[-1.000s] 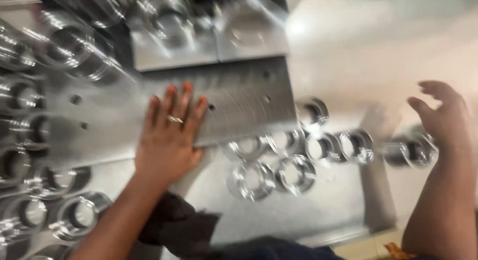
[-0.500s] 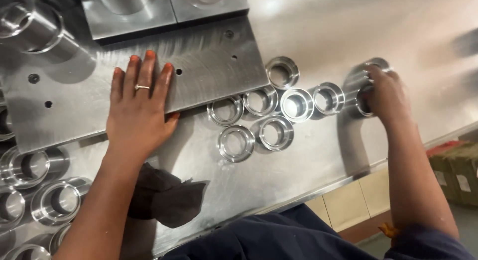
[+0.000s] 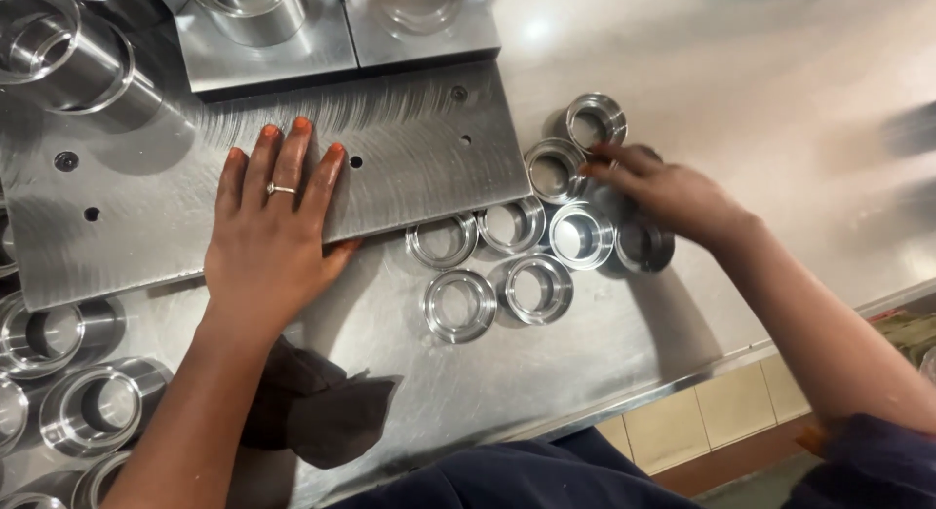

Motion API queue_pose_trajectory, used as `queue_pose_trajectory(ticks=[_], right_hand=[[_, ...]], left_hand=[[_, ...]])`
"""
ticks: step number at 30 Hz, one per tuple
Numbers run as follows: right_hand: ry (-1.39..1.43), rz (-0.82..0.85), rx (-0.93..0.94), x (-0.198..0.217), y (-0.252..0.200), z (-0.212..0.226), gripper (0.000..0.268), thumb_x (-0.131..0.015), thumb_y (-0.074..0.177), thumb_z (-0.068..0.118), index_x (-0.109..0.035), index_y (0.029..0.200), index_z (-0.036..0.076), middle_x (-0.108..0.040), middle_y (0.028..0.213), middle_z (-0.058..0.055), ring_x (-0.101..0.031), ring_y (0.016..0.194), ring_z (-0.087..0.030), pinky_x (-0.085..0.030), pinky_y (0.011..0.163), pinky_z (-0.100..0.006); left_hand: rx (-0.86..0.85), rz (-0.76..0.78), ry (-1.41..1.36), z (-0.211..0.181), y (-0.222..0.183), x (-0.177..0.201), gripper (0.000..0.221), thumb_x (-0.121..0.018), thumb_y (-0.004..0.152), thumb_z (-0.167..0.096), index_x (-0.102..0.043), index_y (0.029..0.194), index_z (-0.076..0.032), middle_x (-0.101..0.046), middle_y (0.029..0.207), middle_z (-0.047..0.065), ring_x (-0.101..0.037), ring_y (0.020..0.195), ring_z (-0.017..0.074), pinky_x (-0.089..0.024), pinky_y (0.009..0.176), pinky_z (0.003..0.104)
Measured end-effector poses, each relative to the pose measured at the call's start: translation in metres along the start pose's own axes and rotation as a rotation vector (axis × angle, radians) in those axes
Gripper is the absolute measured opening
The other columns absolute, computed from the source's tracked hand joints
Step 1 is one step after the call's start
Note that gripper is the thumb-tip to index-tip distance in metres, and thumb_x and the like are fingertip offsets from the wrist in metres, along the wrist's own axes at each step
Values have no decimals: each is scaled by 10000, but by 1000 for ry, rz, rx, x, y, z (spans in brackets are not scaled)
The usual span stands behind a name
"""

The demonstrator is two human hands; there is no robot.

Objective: Clean and inspect machined metal cylindrical components using a cloth and dial gauge.

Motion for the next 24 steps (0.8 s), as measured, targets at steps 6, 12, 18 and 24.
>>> queue_pose_trajectory(ticks=[6,12,18,24], right_hand=[[214,32,364,6,-14,-16,954,-778,723,96,-366,1548,341,-133,1691,-227,-704,1062,-370,-597,840,-389],[-30,330,150,14,1,21,814,-756,844,124,-406,1536,372,27,1736,-207,-665,1130,-357,-604,903,-400],[220,66,196,15,38,-12,639,-775,726,105,-574,1310,270,-46,1705,-167,-586,1249,-404,-582,911,-438],[1,149,192,16,79,-6,613,-704,847,100,-619,1370,409,-102,1722,-102,-505,1330,-384,-550,957,-469]], left_hand=[[19,56,44,0,5,0,957,-846,682,-511,-515,1517,-183,-352,1642,125,-324,1511,344,-268,1235,545],[14,62,97,1,6,-1,934,-842,669,-483,-530,1510,-221,-384,1624,97,-363,1500,332,-283,1239,531],[20,14,56,0,8,-3,884,-826,681,-509,-548,1460,-197,-420,1594,115,-377,1485,340,-282,1231,544],[52,96,100,-1,12,2,948,-811,615,-517,-508,1464,-225,-375,1585,90,-347,1470,319,-283,1207,531]])
Point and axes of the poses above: each hand's wrist, its own y-axis towards the middle knuckle, its own x-axis out of the back of the hand, z = x × y, the point moved 3 cm from there along y, towards the middle knuckle
